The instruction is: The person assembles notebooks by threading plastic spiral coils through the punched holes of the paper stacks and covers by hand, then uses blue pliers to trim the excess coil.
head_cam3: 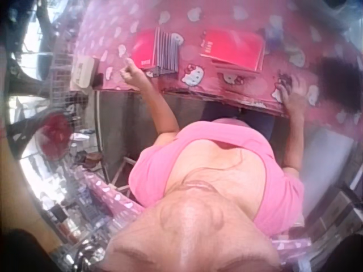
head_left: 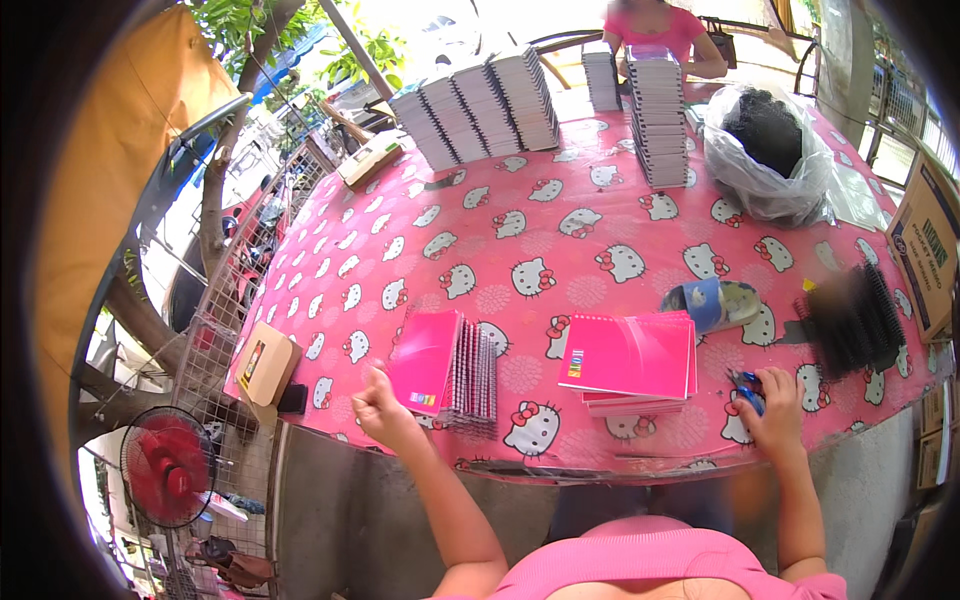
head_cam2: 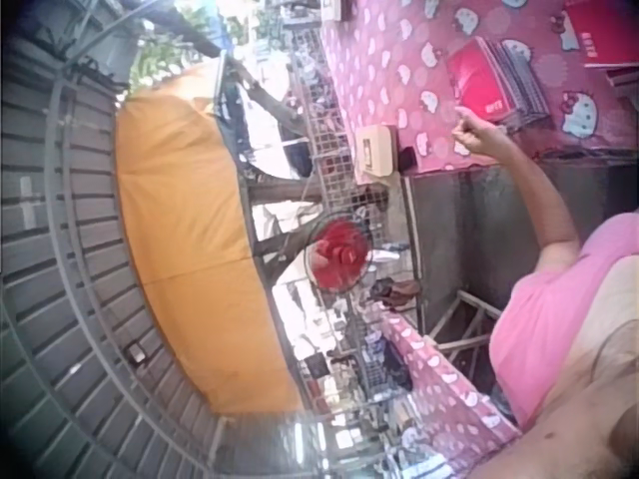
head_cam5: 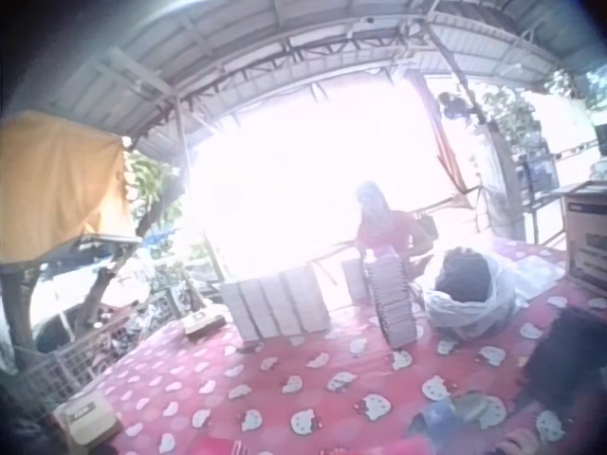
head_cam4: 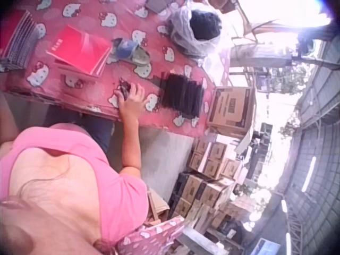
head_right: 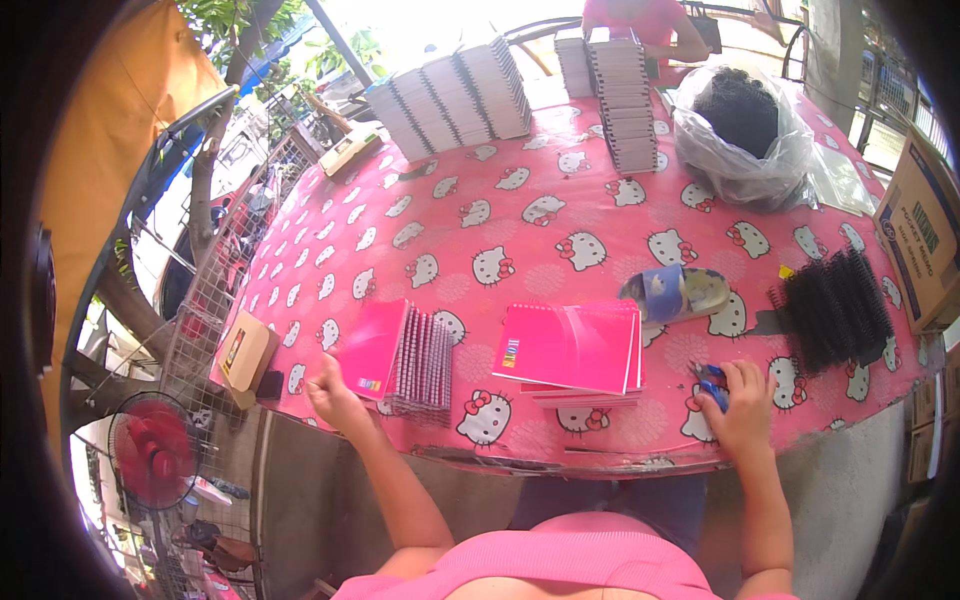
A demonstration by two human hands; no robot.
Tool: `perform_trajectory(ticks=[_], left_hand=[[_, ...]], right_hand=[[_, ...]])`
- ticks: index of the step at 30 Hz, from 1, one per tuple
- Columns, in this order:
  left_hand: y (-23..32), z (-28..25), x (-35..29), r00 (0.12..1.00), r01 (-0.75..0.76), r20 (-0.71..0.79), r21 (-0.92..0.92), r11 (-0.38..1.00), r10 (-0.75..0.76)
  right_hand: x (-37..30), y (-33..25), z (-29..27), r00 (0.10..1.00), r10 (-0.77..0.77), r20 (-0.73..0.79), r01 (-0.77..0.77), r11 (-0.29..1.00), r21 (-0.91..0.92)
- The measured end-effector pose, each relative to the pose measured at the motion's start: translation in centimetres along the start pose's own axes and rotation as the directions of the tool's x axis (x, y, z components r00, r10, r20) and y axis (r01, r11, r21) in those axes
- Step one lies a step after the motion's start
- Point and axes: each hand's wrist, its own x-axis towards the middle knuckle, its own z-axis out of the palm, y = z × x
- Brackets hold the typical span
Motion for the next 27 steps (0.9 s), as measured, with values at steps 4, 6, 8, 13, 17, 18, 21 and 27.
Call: perform_trajectory(ticks=[4, 6, 8, 13, 17, 18, 21, 27], left_hand=[[-1.4, 0.4, -2.5, 0.997, -0.027, -0.078, -0.058, 0.998, 0.022], [-1.4, 0.1, -2.3, 0.991, -0.089, -0.105, -0.061, 0.994, 0.082], [-1.2, 0.6, -2.0, 0.999, -0.039, -0.038, -0.082, 0.996, 0.036], [4.9, 0.1, -2.5, 0.975, -0.180, 0.089, -0.204, 0.962, 0.201], [10.9, 3.6, -6.8, 0.899, -0.028, 0.383, -0.432, 0.902, 0.211], [11.3, 4.9, -7.9, 0.845, 0.055, 0.493, -0.463, 0.884, 0.206], [10.6, 8.5, -10.4, 0.630, 0.161, 0.772, -0.242, 0.957, 0.089], [11.4, 9.6, -12.3, 0.551, 0.049, 0.831, -0.130, 0.990, 0.082]], right_hand=[[4.5, -4.4, -2.5, 0.995, -0.018, -0.101, 0.050, 0.945, 0.325], [8.0, -7.2, -3.7, 0.991, -0.115, -0.065, 0.132, 0.805, 0.578], [10.9, -8.9, -4.7, 0.993, -0.108, 0.057, 0.030, 0.667, 0.744], [13.8, -9.2, -3.9, 0.898, -0.249, 0.364, -0.021, 0.800, 0.600], [13.9, -8.7, -4.0, 0.920, -0.388, 0.052, 0.308, 0.800, 0.516], [13.7, -9.2, -4.4, 0.932, -0.357, 0.063, 0.279, 0.817, 0.505], [13.2, -10.4, -5.4, 0.953, -0.281, 0.110, 0.187, 0.835, 0.517], [13.2, -10.4, -5.1, 0.868, -0.447, -0.216, 0.493, 0.828, 0.266]])
